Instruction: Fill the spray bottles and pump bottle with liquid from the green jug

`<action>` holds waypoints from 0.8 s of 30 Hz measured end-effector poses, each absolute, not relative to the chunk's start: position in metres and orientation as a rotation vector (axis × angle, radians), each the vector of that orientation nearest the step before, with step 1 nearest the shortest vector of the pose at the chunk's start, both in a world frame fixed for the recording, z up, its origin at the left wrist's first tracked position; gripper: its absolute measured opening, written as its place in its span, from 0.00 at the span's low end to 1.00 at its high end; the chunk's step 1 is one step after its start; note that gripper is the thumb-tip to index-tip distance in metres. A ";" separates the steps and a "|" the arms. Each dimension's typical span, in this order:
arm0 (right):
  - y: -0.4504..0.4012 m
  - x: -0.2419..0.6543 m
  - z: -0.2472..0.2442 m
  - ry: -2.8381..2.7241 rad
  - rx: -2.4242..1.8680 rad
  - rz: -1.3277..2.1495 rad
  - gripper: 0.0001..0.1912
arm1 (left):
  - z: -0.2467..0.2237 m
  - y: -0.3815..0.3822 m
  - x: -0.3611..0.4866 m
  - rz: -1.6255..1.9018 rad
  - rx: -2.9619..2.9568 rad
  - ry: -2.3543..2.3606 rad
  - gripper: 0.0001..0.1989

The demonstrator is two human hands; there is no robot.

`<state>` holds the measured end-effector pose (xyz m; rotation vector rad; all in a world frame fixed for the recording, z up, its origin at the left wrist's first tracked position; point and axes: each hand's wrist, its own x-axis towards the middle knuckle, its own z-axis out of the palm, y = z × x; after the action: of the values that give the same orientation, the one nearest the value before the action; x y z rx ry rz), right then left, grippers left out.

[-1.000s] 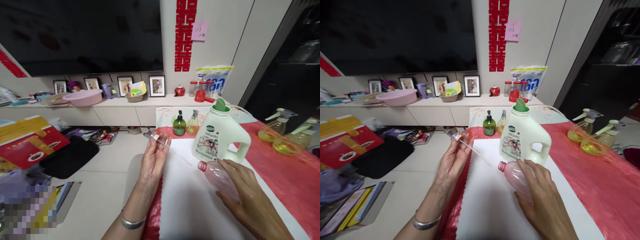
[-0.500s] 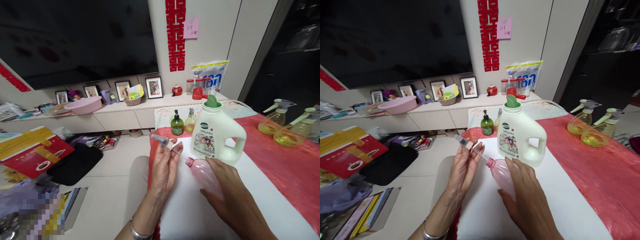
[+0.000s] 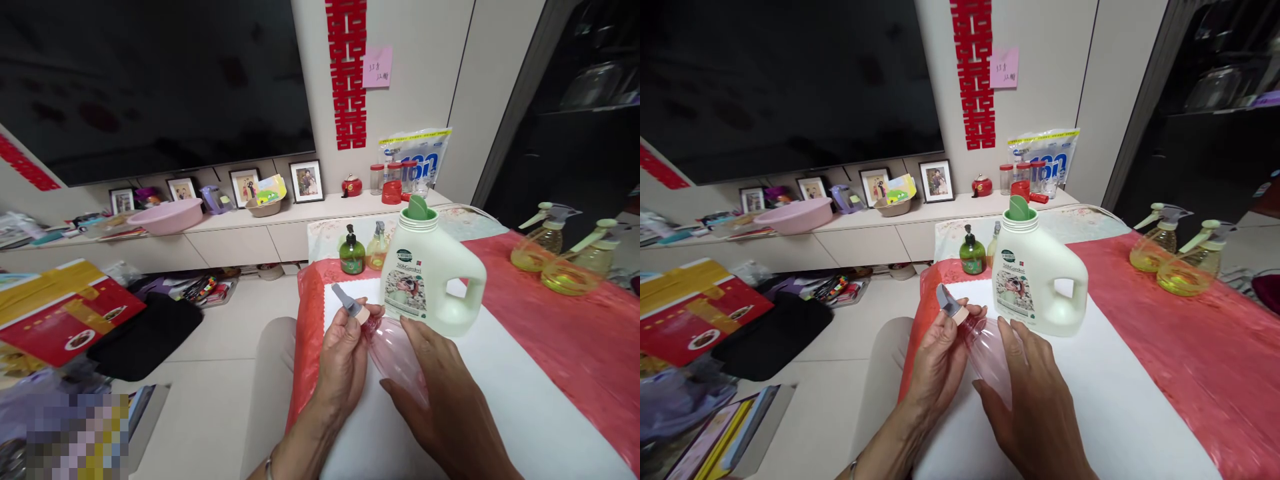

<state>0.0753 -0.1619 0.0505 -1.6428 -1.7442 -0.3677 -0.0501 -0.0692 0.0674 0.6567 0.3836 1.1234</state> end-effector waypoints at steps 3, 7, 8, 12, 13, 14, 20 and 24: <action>-0.162 0.075 0.051 -1.733 -1.616 -0.353 0.30 | 0.067 -0.068 -0.053 1.098 0.675 0.362 0.17; -0.161 0.074 0.049 -1.726 -1.562 -0.356 0.30 | 0.070 -0.069 -0.056 1.077 0.688 0.352 0.12; -0.160 0.073 0.049 -1.729 -1.550 -0.361 0.30 | 0.071 -0.070 -0.055 1.082 0.686 0.351 0.11; -0.157 0.074 0.045 -1.751 -1.517 -0.376 0.33 | 0.077 -0.074 -0.051 1.141 0.699 0.420 0.09; -0.157 0.075 0.043 -1.750 -1.506 -0.352 0.33 | 0.077 -0.074 -0.049 1.151 0.708 0.440 0.10; -0.157 0.077 0.041 -1.743 -1.486 -0.295 0.33 | 0.077 -0.075 -0.048 1.155 0.721 0.451 0.12; -0.153 0.076 0.028 -1.357 -1.180 0.641 0.32 | 0.064 -0.072 -0.051 1.117 0.768 0.430 0.22; -0.148 0.057 0.014 -1.092 -1.197 0.798 0.34 | 0.064 -0.064 -0.055 1.243 0.856 0.547 0.20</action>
<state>0.0570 -0.1476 0.0145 -1.1969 -1.0916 0.7980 -0.0546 -0.0642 0.0642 0.8557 0.5466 1.2430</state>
